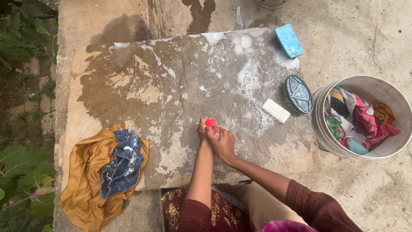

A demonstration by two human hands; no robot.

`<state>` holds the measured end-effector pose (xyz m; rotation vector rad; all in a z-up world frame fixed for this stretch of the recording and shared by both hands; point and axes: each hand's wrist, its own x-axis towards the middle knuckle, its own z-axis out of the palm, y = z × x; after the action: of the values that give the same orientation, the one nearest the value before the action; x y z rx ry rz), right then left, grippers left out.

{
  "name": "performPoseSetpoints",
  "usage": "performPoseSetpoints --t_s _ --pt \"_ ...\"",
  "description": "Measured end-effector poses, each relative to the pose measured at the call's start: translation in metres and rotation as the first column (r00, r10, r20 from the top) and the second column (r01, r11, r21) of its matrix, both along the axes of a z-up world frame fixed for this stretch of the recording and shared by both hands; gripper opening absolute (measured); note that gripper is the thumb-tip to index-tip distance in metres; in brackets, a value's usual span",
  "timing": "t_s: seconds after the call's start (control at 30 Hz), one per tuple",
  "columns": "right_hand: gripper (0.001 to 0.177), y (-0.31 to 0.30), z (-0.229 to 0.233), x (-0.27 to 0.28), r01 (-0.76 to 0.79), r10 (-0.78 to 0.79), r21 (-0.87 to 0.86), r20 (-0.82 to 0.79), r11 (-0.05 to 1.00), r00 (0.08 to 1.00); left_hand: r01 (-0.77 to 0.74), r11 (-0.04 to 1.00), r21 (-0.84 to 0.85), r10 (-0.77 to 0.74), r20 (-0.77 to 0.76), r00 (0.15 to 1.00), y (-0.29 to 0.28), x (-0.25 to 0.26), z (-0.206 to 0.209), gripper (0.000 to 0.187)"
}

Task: The person washes clothes by taking garments from a bucket, laying them on a stone slab, rubbing them with a soap bar, and scrubbing them by hand and with a brush.

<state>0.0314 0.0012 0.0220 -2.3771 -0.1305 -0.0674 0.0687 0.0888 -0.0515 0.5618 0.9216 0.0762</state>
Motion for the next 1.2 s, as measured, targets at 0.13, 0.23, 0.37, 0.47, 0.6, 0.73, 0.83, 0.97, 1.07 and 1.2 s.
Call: performPoseSetpoints --t_s 0.13,0.23,0.37,0.47,0.6,0.73,0.83,0.97,1.07,1.2 --pt "0.046 0.001 0.005 0.051 0.019 -0.017 0.119 -0.018 0.993 1.000 -0.023 1.000 -0.016 0.024 0.068 0.997 -0.031 -0.005 0.029 0.033" --pt "0.048 0.001 0.029 0.118 0.022 0.023 0.219 -0.198 0.976 0.980 0.042 0.994 0.105 -0.058 0.159 0.986 -0.050 -0.012 0.058 0.029" --pt "0.040 0.006 0.038 0.049 0.031 -0.011 0.250 -0.080 0.968 0.997 -0.010 0.997 0.077 0.001 0.125 0.992 -0.024 -0.009 0.056 0.031" --pt "0.040 0.009 0.037 0.003 -0.050 0.057 0.180 -0.033 0.982 0.998 -0.065 0.997 -0.046 0.069 0.086 0.994 0.007 -0.005 0.033 0.034" --pt "0.038 0.016 0.032 0.052 0.083 -0.074 0.095 -0.096 0.992 0.993 -0.010 0.993 -0.117 0.027 0.141 0.990 -0.027 -0.009 0.037 0.038" --pt "0.028 0.004 0.042 0.126 0.134 -0.101 0.096 -0.294 0.986 0.950 0.181 0.977 -0.109 -0.168 0.125 0.978 -0.041 -0.005 0.063 0.040" --pt "0.041 -0.013 0.046 0.146 -0.066 0.097 0.329 -0.077 0.942 0.992 0.063 0.994 0.092 -0.088 0.299 0.950 -0.023 0.003 0.053 0.031" --pt "0.021 -0.084 0.062 0.158 -0.219 0.398 0.755 -0.060 0.618 0.915 -0.051 0.980 0.194 -0.087 0.639 0.765 0.027 -0.007 0.035 0.021" --pt "0.017 -0.125 0.056 0.150 -0.225 0.496 0.661 -0.254 0.715 0.830 0.239 0.765 0.597 -0.515 0.345 0.785 0.041 -0.025 0.045 0.044" --pt "0.033 -0.112 0.006 0.135 -0.110 0.078 -0.084 -0.317 0.990 0.945 0.619 -0.290 0.730 -0.233 -0.681 0.695 0.026 -0.039 0.047 0.064"
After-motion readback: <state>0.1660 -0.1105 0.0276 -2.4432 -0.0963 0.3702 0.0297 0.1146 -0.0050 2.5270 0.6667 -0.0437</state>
